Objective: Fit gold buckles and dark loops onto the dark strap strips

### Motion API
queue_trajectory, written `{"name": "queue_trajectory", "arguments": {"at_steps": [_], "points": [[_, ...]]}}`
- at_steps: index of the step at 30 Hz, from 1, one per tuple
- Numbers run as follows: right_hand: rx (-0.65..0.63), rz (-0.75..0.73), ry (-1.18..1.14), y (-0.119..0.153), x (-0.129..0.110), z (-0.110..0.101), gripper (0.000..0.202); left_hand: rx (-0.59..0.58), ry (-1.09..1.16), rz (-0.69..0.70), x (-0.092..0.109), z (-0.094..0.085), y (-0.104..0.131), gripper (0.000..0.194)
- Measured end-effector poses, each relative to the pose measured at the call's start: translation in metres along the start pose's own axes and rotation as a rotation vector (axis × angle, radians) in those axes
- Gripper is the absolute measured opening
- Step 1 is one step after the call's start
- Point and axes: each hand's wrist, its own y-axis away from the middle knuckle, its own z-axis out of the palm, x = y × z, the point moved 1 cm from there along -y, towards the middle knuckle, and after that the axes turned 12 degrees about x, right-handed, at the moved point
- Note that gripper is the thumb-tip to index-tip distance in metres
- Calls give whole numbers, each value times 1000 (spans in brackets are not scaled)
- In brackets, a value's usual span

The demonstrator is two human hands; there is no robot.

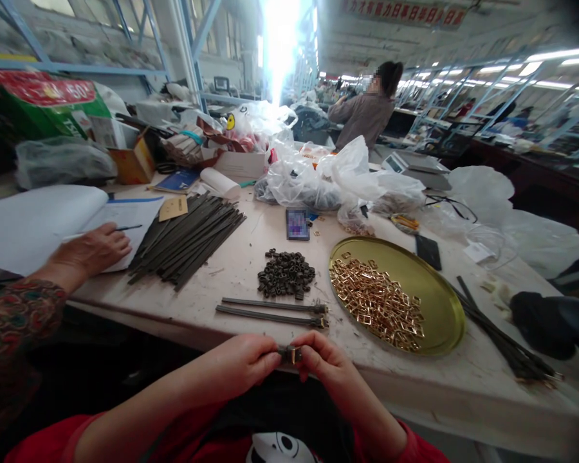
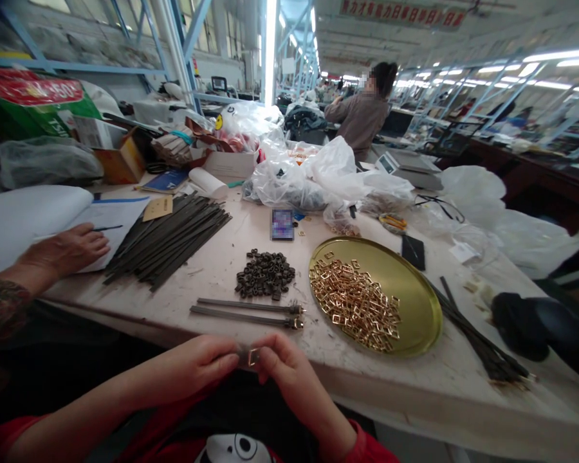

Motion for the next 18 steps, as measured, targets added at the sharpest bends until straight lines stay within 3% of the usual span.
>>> {"name": "queue_trajectory", "arguments": {"at_steps": [8, 11, 14, 18], "points": [[-19, -32, 66, -5, 7, -2, 29, -32, 75, -37, -9, 4, -12, 32], [-32, -267, 385, -8, 4, -1, 33, -72, 162, -54, -14, 1, -15, 31], [-62, -505, 740, -13, -1, 2, 22, -161, 296, -54, -13, 1, -18, 26], [-36, -762, 820, -20, -3, 3, 17, -174, 394, -157, -17, 13, -26, 20]]}}
